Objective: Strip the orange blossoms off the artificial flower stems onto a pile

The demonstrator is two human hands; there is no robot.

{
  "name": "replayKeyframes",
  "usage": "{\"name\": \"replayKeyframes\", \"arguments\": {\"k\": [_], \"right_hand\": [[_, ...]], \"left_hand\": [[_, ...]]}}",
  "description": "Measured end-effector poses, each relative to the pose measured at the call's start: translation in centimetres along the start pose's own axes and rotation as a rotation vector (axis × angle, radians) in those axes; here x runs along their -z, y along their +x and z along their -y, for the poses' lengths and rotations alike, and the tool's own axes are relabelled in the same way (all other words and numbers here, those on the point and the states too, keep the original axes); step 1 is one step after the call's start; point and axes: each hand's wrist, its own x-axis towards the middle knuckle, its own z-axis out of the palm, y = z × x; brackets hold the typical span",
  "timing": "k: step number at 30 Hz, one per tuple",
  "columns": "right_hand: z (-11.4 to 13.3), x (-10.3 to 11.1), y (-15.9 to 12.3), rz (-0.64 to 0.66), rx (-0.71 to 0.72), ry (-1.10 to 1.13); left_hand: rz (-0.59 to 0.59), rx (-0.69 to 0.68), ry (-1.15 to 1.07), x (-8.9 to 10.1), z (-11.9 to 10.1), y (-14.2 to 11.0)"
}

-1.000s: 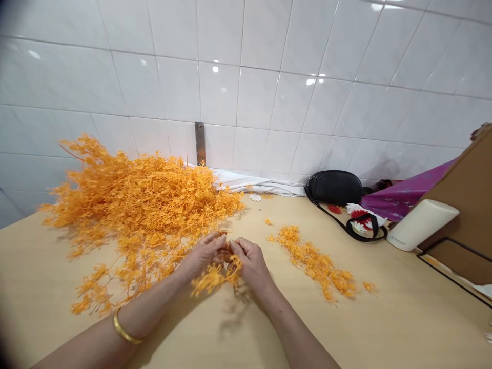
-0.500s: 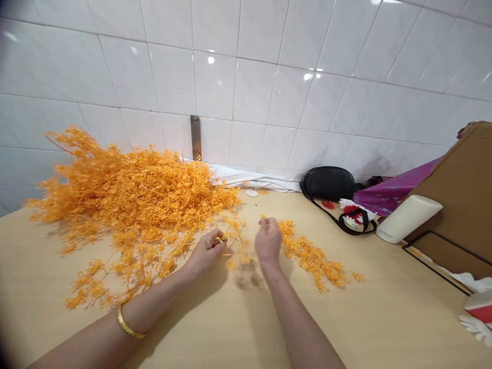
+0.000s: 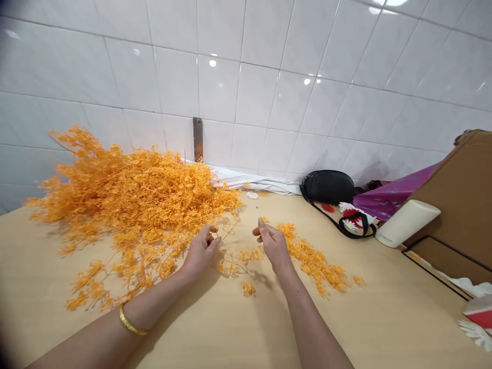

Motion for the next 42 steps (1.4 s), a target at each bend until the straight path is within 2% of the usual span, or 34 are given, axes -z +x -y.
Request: {"name": "replayKeyframes", "arguments": {"k": [2, 5, 8, 11, 15, 19, 21, 24, 26, 28, 31, 35, 38, 40, 42], "right_hand": [[0.4, 0.1, -0.3, 0.211, -0.062, 0.057], [0.7, -0.2, -1.0, 0.496, 0.012, -0.069], [0.5, -0.7, -1.5, 0.592, 0.133, -0.204], [0.1, -1.0, -1.5, 0.541, 0.196, -0.266], [-0.8, -0.9, -0.9, 0.348, 0.155, -0.241], [-2.0, -0.4, -0.1, 0.197, 0.085, -0.246], [-2.6, -0.2, 0.3, 0.123, 0.083, -0.283], [-3.2, -0.2, 0.7, 0.055, 0.067, -0.257], [-3.5, -0.3, 0.8, 0.050, 0.013, -0.163], [-3.5, -0.5, 0.8, 0.035, -0.038, -0.070], [-3.2, -1.0, 0.4, -0.037, -0.006, -0.087], [-2.2, -2.0, -0.6, -0.045, 0.157, -0.362], [-1.5, -2.7, -1.2, -0.065, 0.224, -0.587], [-1.2, -3.0, -1.1, -0.088, 0.219, -0.644], [-1.2, -3.2, -0.9, -0.092, 0.177, -0.575]], "left_hand": [[-0.004, -0.021, 0.013, 0.1, 0.1, 0.1], [-0.019, -0.029, -0.005, 0.1, 0.1, 0.1], [-0.002, -0.017, -0.069, 0.2, -0.1, 0.0], [0.005, -0.036, -0.150, 0.4, -0.5, -0.1], [-0.049, -0.026, -0.140, 0.7, -0.8, 0.0], [0.034, 0.040, -0.101, 0.9, -1.2, -0.2], [0.191, 0.063, -0.173, 0.9, -1.7, -0.6], [0.554, 0.099, -0.426, 1.0, -2.8, -1.5], [0.671, 0.102, -0.625, 1.1, -3.8, -2.2], [0.660, 0.077, -0.746, 1.2, -4.6, -2.7], [0.633, 0.009, -0.718, 1.1, -5.3, -3.4], [0.579, -0.194, -0.395, 0.6, -4.9, -3.8], [0.514, -0.333, -0.146, 0.4, -4.0, -3.5], [0.486, -0.359, -0.039, 0.4, -3.4, -3.0], [0.431, -0.337, 0.036, 0.4, -2.8, -2.4]]}}
